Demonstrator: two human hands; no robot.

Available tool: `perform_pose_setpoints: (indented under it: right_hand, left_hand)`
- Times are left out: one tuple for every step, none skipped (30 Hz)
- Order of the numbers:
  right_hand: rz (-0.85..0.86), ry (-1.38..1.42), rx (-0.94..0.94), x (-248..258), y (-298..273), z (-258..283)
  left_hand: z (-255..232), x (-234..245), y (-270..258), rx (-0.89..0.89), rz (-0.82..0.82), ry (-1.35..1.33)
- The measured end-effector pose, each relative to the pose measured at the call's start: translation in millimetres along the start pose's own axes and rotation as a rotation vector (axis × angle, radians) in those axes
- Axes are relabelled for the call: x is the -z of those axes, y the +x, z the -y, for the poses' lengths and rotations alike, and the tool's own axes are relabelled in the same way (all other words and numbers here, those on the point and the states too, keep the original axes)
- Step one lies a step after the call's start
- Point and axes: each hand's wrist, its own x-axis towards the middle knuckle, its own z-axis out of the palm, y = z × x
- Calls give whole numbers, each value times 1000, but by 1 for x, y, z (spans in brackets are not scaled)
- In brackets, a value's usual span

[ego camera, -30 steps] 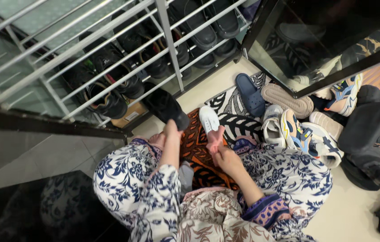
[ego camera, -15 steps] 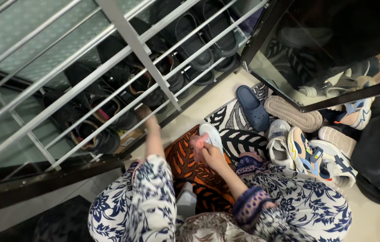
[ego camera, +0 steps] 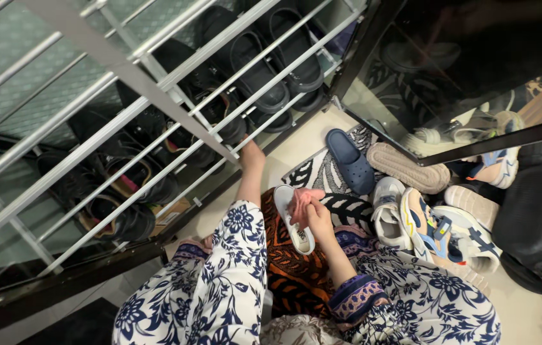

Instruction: The person sits on the floor and wipes several pairs of shoes and slippers with a pink cloth. They take items from a metal shoe rack, wipe them, and return them to the rack.

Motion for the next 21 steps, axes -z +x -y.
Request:
perform_pose_setpoints:
  right_hand:
    - [-4,26,19,2,1,-2]
    - [-7,52,38,4,2,-4]
    - [-17,61,48,7,3,-6]
    - [-26,70,58,8,4,-6]
    - [-32,86,69,6,5,-9]
    - [-21,132,80,9,5,-10]
    - [-2,179,90,14,6,-9]
    - [17,226,101,17,4,-8]
    - [-5,237,137,19,5,-4]
    - [-27,247,173,21,3,0]
    - [-49,259,209,24,0,6]
    - [-83,238,324,27,-3,12]
    - [-122,212,442,32,-6,19]
    - [-161,185,560,35,-10,25]
    - [-151,230,548,40,-17,32]
    - [-141,274,535,45,-25,41]
    - [-132,317,519,49,-37,50]
    - [-137,278,505,52,-50,61]
    - [-142,242,488,51,-64,73]
    - [-148,207,471,51,-80,87]
    - [-116,134,622,52,-97,104]
  left_hand:
    - [-1,-3,9,65,17,-16]
    - [-1,-7,13,129,35,-31]
    - [0,-12,9,79,9,-12]
    - [-1,-14,3,29,-17,7]
    - [-1,-11,-4,-22,-47,32]
    - [-6,-9,-15,-74,-93,41]
    - [-12,-6,-33,-122,-143,51]
    - [-19,-1,-54,-170,-193,63]
    - [-31,12,-75,-158,-162,78]
    - [-48,32,-100,-145,-131,93]
    - [-63,53,-124,-131,-99,108]
    - [-75,77,-145,-192,-175,150]
    - [-85,96,-166,-257,-247,186]
    - [-93,114,-184,-321,-319,222]
    - [-99,129,-200,-405,-389,174]
    - [-103,143,-214,-489,-459,125]
    - [-106,153,-226,-571,-526,75]
    - [-110,158,-235,-533,-426,-107]
    - [-113,162,-243,-492,-322,-283]
    - [-114,164,-251,-447,-215,-455]
    - [-116,169,-259,-454,-137,-516]
